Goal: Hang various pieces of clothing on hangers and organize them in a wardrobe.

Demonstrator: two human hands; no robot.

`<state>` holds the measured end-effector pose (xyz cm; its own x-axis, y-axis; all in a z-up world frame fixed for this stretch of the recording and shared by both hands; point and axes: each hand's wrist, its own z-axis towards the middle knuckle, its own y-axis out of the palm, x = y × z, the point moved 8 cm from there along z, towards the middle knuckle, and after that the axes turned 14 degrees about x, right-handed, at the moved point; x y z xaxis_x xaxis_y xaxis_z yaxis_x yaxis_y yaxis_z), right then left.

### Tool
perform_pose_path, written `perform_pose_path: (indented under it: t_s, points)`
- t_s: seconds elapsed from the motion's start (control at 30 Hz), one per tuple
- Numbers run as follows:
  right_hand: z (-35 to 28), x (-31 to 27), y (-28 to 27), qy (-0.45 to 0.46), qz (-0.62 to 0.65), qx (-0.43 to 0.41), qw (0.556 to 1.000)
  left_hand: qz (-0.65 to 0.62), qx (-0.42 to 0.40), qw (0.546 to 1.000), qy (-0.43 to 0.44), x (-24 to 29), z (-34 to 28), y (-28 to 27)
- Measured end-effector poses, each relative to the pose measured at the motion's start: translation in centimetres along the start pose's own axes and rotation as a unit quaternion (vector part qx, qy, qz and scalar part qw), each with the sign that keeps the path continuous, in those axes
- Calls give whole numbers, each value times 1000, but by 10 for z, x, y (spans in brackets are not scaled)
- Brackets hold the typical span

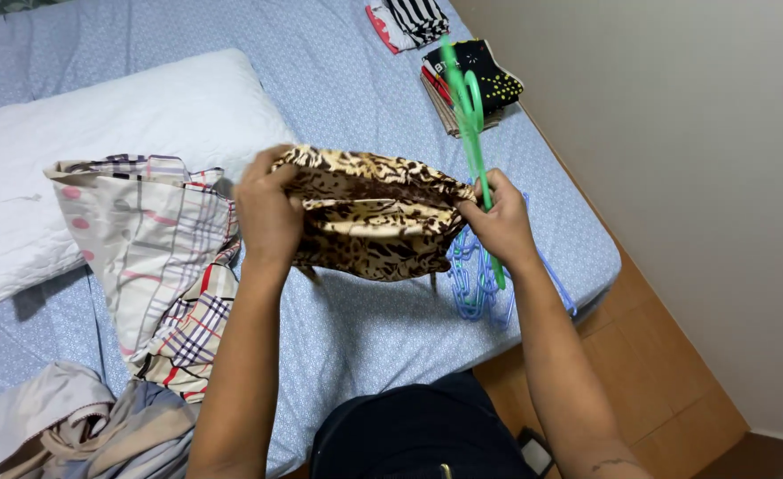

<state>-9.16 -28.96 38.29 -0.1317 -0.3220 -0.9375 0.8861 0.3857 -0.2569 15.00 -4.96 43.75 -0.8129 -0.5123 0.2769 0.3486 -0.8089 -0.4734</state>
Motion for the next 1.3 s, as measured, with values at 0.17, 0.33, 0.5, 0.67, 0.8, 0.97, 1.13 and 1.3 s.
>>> perform_pose_path:
  t_s: [0.17, 0.33, 0.5, 0.67, 0.8, 0.97, 1.13, 1.3]
  points:
    - [-11, 22, 8, 25, 26, -41, 998, -186, -42, 976, -108, 6, 16, -3]
    - [-11, 9, 3, -64, 56, -26, 996, -150, 40, 988, -4, 33, 42, -33]
    - [2, 21, -22, 35, -205, 85, 974, -87, -132, 986, 53, 52, 53, -22]
    - [0, -21, -15, -25, -120, 127, 984, -107, -282, 952, 55, 58, 52, 7]
    - [4, -59, 7, -95, 71, 90, 989, -170, -309, 931, 91, 64, 62, 19]
    - [-7, -123, 34, -156, 387, 23, 909, -253, -348, 896, 105, 73, 82, 12]
    - [-31, -148, 83, -225, 487, -67, 841, -196, -445, 874, -11, 65, 86, -10]
    - [-31, -122, 108, -202, 481, -56, 851, -412, -413, 812, 1, 54, 90, -39]
